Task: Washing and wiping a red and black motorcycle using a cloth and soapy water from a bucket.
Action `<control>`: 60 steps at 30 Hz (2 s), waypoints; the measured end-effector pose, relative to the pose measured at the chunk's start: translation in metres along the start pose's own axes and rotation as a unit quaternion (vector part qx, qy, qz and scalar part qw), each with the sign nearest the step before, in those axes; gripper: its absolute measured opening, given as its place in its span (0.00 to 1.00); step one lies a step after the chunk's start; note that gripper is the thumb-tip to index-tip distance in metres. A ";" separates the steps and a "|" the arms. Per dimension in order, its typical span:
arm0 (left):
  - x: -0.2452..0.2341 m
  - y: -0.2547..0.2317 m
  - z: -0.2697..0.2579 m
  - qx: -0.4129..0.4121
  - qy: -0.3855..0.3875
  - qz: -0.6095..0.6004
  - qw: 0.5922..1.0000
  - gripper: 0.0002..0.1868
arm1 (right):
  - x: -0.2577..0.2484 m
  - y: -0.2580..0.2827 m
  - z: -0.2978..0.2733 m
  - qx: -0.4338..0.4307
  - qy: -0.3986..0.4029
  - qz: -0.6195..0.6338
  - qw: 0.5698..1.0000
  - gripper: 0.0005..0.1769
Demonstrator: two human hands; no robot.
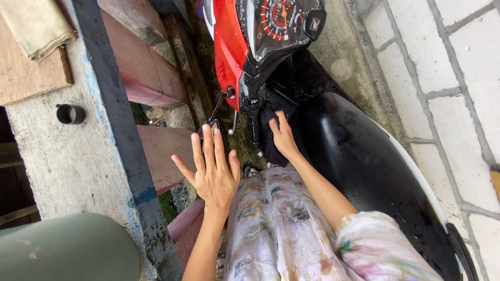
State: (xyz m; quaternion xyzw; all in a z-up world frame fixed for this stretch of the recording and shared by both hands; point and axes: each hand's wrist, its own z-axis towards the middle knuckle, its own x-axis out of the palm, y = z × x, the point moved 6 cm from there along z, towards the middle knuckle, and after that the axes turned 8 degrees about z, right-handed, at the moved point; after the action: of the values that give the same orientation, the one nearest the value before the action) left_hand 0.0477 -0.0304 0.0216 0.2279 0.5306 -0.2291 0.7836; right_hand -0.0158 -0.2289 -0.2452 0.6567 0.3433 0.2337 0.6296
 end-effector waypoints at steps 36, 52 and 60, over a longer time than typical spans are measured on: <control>-0.001 -0.017 0.011 0.002 0.004 -0.003 1.000 0.22 | -0.055 0.086 0.080 -0.096 -0.112 -0.064 0.987 0.17; 0.043 -0.075 0.054 0.087 0.070 -0.069 0.991 0.26 | -0.076 0.108 0.065 -0.215 -0.340 -0.066 0.913 0.11; 0.048 -0.092 0.084 0.106 0.075 -0.031 0.991 0.27 | -0.105 0.095 0.112 -0.174 -0.337 0.030 0.925 0.11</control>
State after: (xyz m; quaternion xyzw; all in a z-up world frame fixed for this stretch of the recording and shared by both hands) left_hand 0.0694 -0.1588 -0.0057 0.3100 0.5670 -0.2905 0.7057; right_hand 0.0129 -0.3793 -0.1490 0.5868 0.0452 0.0734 0.8051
